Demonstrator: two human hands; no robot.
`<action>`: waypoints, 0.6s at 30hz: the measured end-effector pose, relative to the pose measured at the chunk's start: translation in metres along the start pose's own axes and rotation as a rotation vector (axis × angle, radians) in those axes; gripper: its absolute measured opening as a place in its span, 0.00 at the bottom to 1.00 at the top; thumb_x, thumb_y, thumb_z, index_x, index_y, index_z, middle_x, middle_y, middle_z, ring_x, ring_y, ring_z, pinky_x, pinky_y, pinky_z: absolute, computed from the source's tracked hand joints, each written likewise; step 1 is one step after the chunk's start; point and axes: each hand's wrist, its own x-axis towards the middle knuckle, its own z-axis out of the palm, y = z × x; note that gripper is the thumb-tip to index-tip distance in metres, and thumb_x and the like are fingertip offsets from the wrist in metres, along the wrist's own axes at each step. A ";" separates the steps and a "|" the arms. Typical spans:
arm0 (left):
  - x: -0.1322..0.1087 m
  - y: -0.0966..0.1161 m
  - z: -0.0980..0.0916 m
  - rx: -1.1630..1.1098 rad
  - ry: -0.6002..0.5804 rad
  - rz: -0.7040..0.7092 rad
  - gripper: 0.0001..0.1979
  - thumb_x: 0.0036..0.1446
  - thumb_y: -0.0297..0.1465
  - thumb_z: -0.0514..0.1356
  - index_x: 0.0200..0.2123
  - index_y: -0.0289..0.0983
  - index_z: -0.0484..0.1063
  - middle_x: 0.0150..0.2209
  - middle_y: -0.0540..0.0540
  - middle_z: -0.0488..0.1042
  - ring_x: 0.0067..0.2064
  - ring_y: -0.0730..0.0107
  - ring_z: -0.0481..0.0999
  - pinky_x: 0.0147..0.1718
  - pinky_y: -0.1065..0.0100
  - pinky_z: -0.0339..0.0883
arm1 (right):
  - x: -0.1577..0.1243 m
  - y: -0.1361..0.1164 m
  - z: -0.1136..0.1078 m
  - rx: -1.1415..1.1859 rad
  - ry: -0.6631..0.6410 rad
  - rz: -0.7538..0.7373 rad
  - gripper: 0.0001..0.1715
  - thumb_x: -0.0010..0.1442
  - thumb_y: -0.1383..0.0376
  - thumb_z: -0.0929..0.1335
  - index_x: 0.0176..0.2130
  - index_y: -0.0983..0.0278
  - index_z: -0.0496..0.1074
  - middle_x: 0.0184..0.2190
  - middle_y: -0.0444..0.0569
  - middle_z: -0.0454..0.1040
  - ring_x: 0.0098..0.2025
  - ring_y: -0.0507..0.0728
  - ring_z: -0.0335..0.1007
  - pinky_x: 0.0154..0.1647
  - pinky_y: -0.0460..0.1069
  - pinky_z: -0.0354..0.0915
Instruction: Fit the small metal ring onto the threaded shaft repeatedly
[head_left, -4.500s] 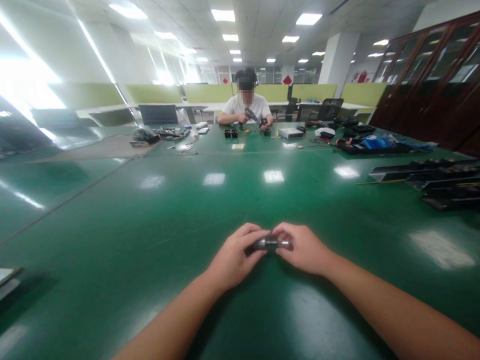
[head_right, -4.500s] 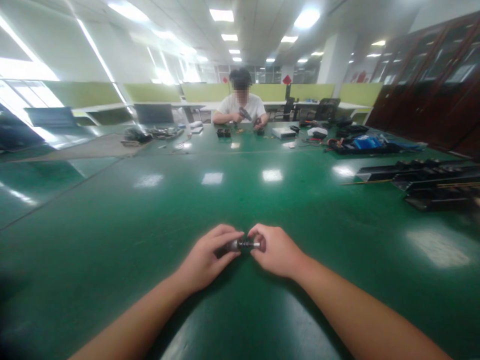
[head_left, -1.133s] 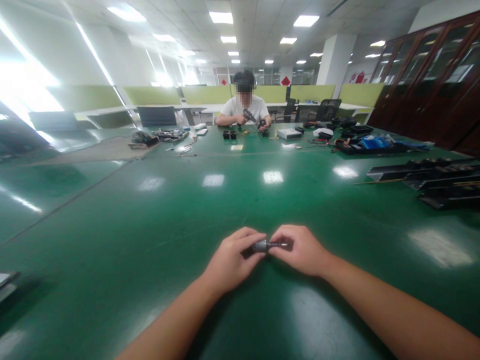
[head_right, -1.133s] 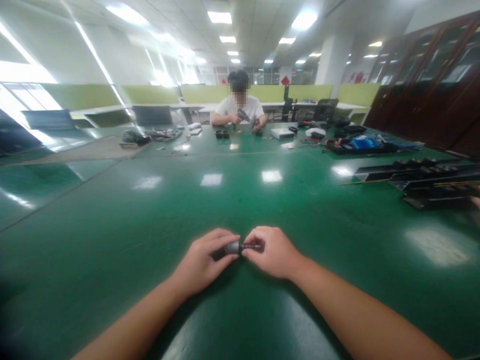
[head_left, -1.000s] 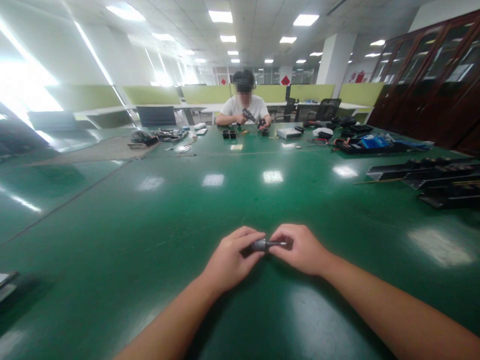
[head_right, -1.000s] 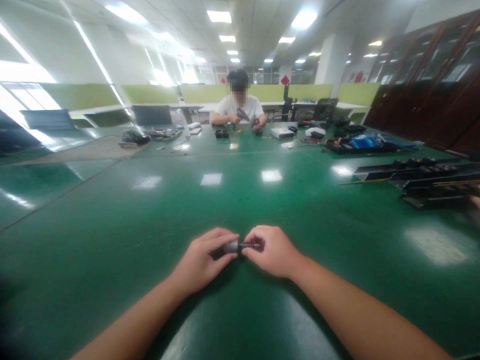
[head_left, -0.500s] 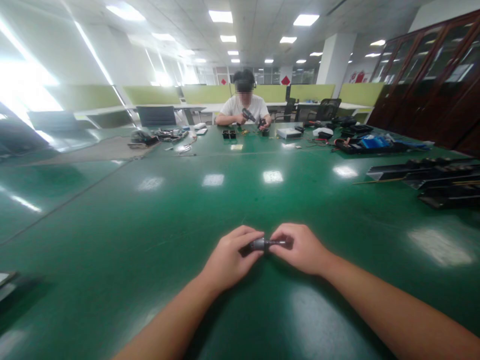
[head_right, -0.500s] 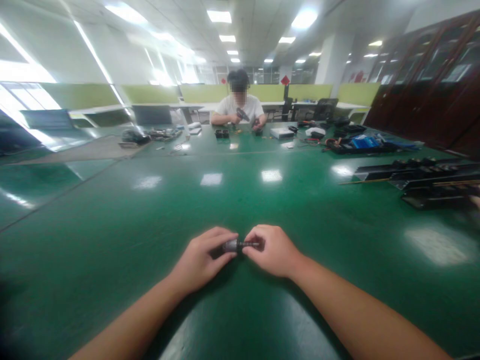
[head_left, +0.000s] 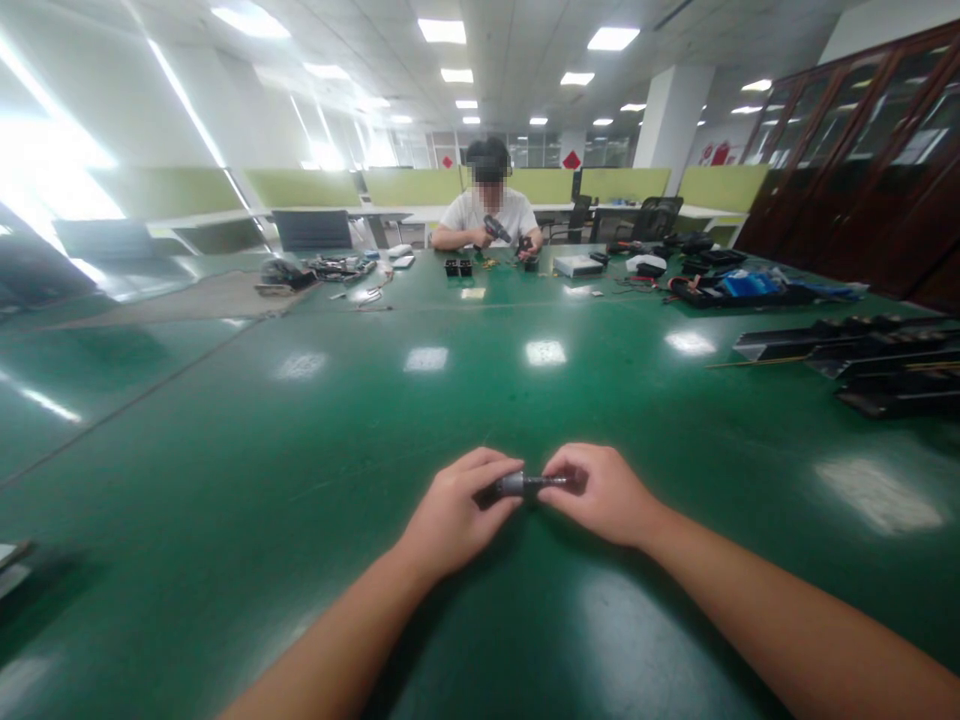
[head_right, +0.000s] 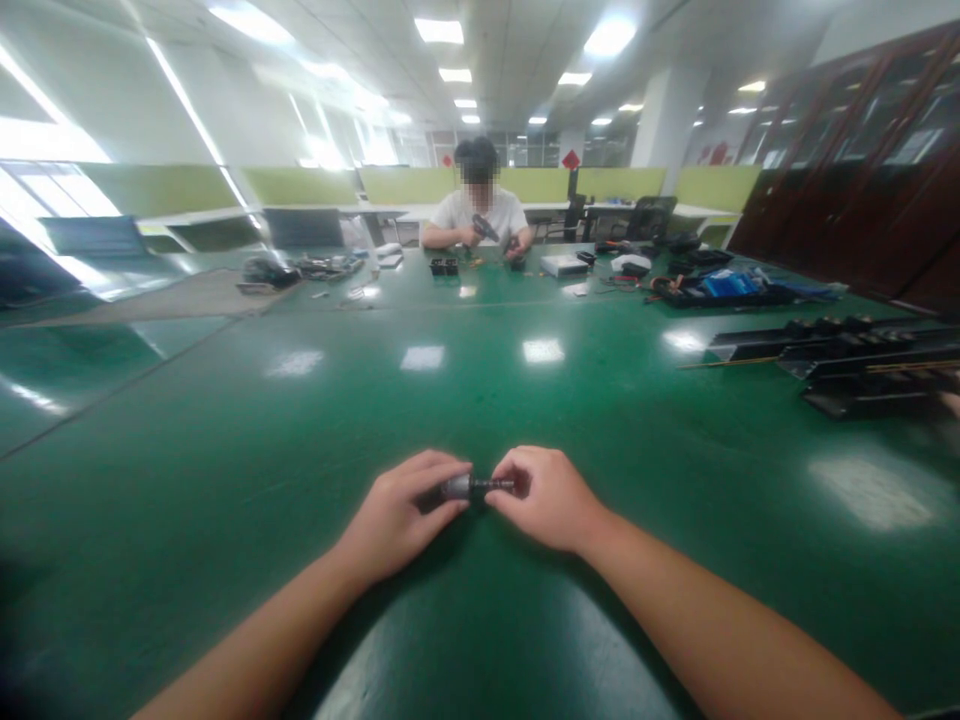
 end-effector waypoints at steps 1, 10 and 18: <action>0.000 0.000 0.000 0.006 0.004 0.002 0.14 0.57 0.27 0.63 0.48 0.40 0.77 0.45 0.43 0.77 0.45 0.64 0.77 0.46 0.64 0.73 | 0.000 0.000 0.000 -0.005 0.002 0.003 0.04 0.53 0.68 0.74 0.33 0.63 0.77 0.27 0.44 0.76 0.28 0.53 0.69 0.30 0.47 0.62; 0.001 -0.003 -0.002 0.028 0.013 -0.011 0.15 0.56 0.26 0.64 0.48 0.41 0.77 0.45 0.45 0.77 0.45 0.65 0.76 0.47 0.64 0.73 | 0.001 0.002 -0.001 -0.017 0.005 0.016 0.03 0.53 0.68 0.73 0.32 0.63 0.76 0.27 0.44 0.76 0.28 0.53 0.69 0.29 0.47 0.63; 0.000 -0.004 -0.004 0.035 0.025 -0.017 0.15 0.56 0.26 0.63 0.48 0.40 0.77 0.44 0.44 0.77 0.45 0.64 0.77 0.46 0.64 0.73 | 0.001 0.001 -0.002 -0.019 0.012 0.024 0.02 0.53 0.69 0.73 0.32 0.63 0.76 0.26 0.44 0.75 0.28 0.53 0.69 0.29 0.46 0.62</action>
